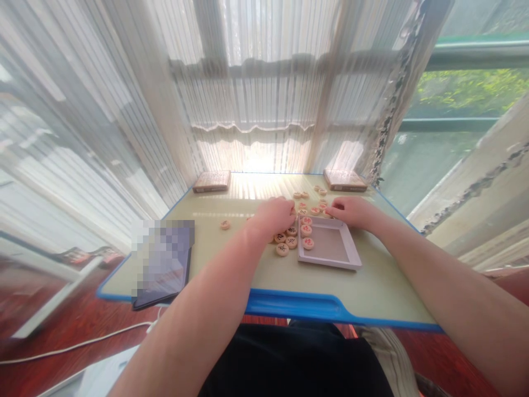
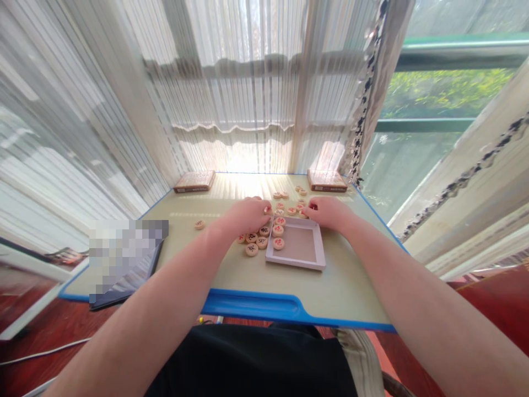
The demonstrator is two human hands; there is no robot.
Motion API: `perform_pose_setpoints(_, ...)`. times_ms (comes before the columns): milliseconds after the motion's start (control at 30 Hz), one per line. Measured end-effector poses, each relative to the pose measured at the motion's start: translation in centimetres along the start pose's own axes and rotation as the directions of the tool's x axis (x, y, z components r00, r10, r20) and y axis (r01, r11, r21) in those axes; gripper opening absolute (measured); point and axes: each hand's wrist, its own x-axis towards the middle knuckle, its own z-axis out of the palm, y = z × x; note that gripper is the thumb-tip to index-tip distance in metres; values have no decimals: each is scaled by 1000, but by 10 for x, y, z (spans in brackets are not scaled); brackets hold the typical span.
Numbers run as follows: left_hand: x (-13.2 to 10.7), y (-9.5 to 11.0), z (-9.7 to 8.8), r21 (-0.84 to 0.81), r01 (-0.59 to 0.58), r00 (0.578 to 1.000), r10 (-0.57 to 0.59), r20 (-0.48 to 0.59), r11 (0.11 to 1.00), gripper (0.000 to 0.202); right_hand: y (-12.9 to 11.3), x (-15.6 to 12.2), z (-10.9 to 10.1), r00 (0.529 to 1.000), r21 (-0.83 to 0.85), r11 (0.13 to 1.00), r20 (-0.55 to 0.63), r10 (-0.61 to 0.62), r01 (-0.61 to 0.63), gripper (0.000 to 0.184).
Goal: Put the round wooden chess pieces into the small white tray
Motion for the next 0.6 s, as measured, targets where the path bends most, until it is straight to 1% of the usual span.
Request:
perform_pose_setpoints(233, 1, 1, -5, 20, 20, 1000, -20, -4, 1000, 25, 0, 0, 0, 1000, -23, 1000, -13, -7, 7, 35)
perform_pose_setpoints(600, 0, 0, -3, 2, 5, 1000, -5, -25, 1000, 29, -1, -1, 0, 1000, -45, 999, -26, 5, -6, 35)
